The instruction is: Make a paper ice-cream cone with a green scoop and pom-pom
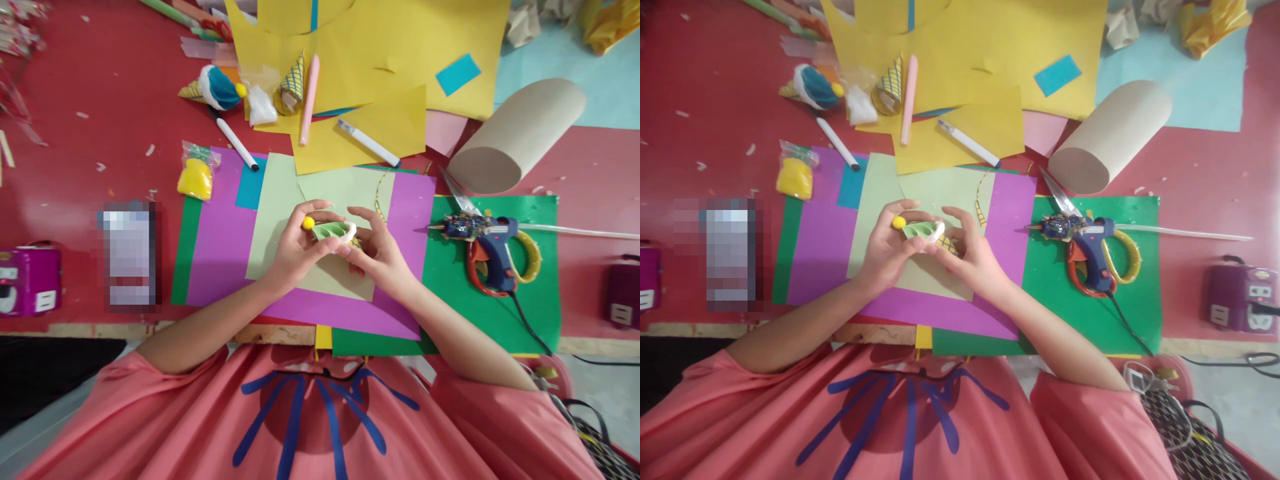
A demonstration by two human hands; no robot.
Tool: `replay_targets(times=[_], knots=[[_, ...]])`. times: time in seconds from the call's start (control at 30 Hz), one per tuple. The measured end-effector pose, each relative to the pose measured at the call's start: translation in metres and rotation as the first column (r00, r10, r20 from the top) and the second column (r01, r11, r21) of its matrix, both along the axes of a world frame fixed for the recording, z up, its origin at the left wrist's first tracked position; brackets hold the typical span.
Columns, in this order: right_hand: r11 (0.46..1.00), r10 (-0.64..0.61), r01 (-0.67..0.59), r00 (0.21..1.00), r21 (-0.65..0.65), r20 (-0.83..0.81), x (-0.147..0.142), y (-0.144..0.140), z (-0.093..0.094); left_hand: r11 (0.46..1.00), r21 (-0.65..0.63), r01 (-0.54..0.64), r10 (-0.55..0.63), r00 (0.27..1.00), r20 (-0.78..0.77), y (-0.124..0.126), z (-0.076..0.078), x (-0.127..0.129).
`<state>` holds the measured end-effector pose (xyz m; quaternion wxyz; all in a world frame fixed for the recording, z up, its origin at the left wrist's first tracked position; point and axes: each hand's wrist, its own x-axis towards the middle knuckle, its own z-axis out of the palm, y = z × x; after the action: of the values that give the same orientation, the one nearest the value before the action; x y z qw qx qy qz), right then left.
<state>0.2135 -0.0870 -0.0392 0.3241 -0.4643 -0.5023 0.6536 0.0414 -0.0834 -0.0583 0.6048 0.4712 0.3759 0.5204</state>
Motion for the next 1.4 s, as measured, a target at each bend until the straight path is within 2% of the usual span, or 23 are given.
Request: replay_targets(times=[0.33,0.53,0.7,0.83,0.93,1.1,1.4], knots=[[0.999,0.029,-0.028,0.999,0.022,-0.035,0.002,0.000,0.001,0.999,-0.040,-0.006,0.004,0.999,-0.034,0.002,0.001,0.000],[0.998,0.057,-0.055,0.996,0.032,-0.074,0.003,0.001,-0.001,0.998,-0.067,-0.007,0.007,1.000,-0.003,0.001,-0.001,-0.001],[0.999,0.034,-0.033,0.998,0.022,-0.052,0.005,0.002,0.002,1.000,-0.011,-0.011,0.011,1.000,0.000,0.003,-0.006,-0.005],[0.999,0.029,-0.028,1.000,0.031,-0.010,0.005,0.003,0.003,0.991,0.090,-0.103,0.108,0.992,-0.057,0.006,-0.008,-0.010],[0.998,0.034,-0.036,0.999,0.054,0.033,0.005,0.003,0.002,0.984,0.161,-0.076,0.097,0.987,-0.128,0.005,-0.006,-0.011],[0.995,0.054,-0.060,0.996,0.078,0.077,0.005,0.002,0.002,0.988,0.148,-0.039,0.079,0.958,-0.275,-0.001,0.001,-0.009],[0.998,0.022,-0.026,0.997,0.060,0.068,0.003,0.002,0.001,0.990,0.139,-0.016,0.053,0.962,-0.266,-0.004,0.001,-0.007]])
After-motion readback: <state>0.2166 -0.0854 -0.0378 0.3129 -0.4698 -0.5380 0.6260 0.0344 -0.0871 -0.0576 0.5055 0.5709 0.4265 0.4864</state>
